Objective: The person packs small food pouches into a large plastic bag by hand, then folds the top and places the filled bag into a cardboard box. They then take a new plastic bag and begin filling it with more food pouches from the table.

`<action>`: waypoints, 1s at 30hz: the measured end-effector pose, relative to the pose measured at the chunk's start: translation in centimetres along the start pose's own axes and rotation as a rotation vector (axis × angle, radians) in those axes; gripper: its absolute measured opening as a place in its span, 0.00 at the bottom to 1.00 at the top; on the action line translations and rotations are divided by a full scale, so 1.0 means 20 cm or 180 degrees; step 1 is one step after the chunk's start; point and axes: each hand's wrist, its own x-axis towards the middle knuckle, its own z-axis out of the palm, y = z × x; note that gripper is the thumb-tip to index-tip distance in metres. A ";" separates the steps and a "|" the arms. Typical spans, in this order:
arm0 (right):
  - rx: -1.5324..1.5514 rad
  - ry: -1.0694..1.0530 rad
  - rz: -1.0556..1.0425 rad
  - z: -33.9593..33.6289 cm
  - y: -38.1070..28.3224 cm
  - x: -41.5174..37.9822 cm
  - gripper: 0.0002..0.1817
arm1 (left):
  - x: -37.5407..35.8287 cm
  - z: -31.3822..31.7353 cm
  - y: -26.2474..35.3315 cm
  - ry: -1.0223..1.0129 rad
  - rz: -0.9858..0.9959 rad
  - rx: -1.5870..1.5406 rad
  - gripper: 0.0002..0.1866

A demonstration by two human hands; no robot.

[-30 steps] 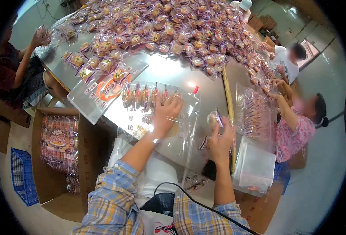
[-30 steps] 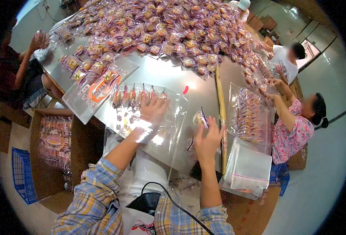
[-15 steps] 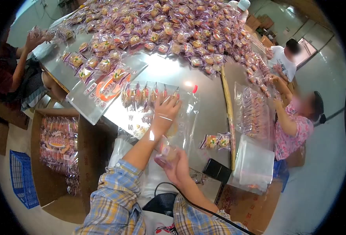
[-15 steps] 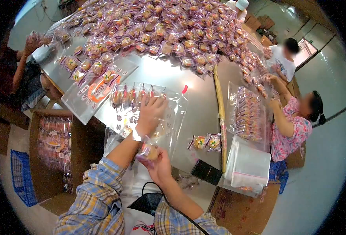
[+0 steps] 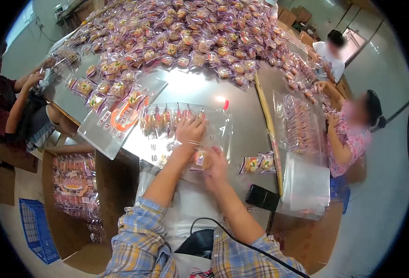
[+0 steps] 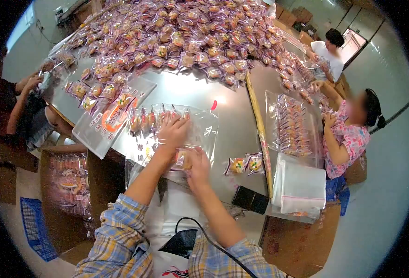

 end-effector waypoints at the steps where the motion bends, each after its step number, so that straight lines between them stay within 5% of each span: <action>1: -0.0158 -0.0019 -0.0157 0.00 -0.01 0.01 0.26 | -0.01 -0.01 -0.01 -0.0162 -0.0051 -0.0079 0.10; 3: -0.0495 -0.0059 -0.0498 -0.03 -0.02 0.05 0.27 | -0.01 -0.02 -0.02 -0.0457 -0.0157 -0.0247 0.11; 7: 0.0505 -0.0425 0.0132 -0.08 -0.08 0.10 0.28 | -0.01 -0.07 -0.03 -0.0683 -0.0062 -0.0336 0.13; 10: -0.0330 -0.0069 -0.0277 0.01 -0.10 0.11 0.25 | 0.01 -0.12 -0.02 -0.1043 -0.0048 -0.0308 0.17; 14: -0.1808 0.0224 -0.0993 -0.03 -0.01 0.25 0.27 | 0.00 -0.13 -0.02 -0.0755 0.0115 -0.0091 0.28; 15: -0.2411 0.0356 -0.1073 0.00 -0.03 0.24 0.28 | 0.01 -0.17 0.01 -0.0894 -0.0112 -0.0135 0.26; 16: -0.2969 0.0200 -0.1861 -0.06 0.03 0.33 0.31 | 0.00 -0.17 0.02 -0.0916 -0.0078 -0.0142 0.25; 19: -0.3181 0.0821 -0.2251 -0.14 0.19 0.54 0.32 | 0.02 -0.19 0.03 -0.0791 0.0018 -0.0117 0.24; 22: -0.2347 0.0796 -0.2406 -0.06 0.15 0.55 0.32 | -0.02 -0.18 0.02 -0.1038 0.0081 -0.0088 0.23; 24: -0.2357 0.0965 -0.2537 0.03 0.09 0.55 0.30 | -0.06 -0.18 -0.01 -0.0997 -0.0481 -0.0808 0.24; 25: -0.2300 0.0910 -0.1905 0.05 0.02 0.49 0.32 | -0.06 -0.18 -0.02 -0.0983 -0.0348 -0.0768 0.25; 27: -0.2268 0.1048 -0.2443 -0.01 0.09 0.61 0.29 | -0.05 -0.20 -0.01 -0.0950 -0.0140 -0.0679 0.26; 30: -0.1087 0.0627 -0.2182 -0.01 0.13 0.67 0.24 | -0.02 -0.21 0.05 -0.1281 -0.0171 -0.0897 0.31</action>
